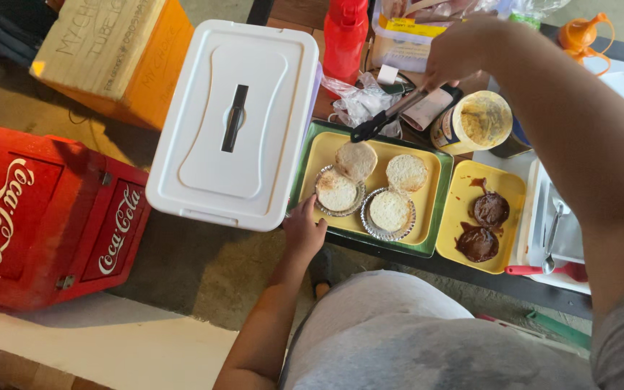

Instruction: The person assembles burgers by spreading a dark sauce on cooked patties and adding shredded toppings to buns. They use a red spatula to spread sauce and tongs to place toppings, working over a tray with buns and patties.

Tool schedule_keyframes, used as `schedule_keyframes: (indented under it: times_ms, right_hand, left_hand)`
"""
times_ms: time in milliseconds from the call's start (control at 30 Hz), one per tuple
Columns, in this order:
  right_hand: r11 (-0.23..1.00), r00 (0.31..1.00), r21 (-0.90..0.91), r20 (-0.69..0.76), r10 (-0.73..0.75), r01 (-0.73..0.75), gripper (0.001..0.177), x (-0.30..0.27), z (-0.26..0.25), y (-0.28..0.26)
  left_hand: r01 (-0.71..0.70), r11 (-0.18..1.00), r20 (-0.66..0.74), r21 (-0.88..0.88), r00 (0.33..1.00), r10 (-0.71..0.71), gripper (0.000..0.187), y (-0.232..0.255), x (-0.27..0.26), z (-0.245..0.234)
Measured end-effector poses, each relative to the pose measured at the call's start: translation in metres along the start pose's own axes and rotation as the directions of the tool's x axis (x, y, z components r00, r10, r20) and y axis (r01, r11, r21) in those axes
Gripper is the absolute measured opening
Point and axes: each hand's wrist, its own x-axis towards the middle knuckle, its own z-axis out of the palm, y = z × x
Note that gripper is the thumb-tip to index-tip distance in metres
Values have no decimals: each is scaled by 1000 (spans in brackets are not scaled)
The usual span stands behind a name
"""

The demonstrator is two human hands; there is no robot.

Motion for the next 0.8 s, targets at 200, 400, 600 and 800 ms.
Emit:
schedule_keyframes:
  times_ms: [200, 400, 600, 800]
  right_hand:
    - [999, 971, 52, -237, 25, -13, 42, -17, 21, -36]
    - [998, 898, 43, -435, 64, -50, 38, -62, 39, -54]
    - [936, 858, 281, -404, 317, -214, 48, -147, 107, -84]
    - [808, 749, 570, -468, 469, -150, 45, -158, 171, -178]
  left_hand:
    - [-6, 997, 3, -75, 1000, 6, 72, 2, -6, 1]
    - [-10, 997, 21, -83, 1000, 12, 73, 2, -4, 6]
    - [-12, 995, 77, -97, 997, 20, 74, -6, 10, 6]
    - [-116, 987, 111, -108, 986, 128, 84, -13, 20, -11]
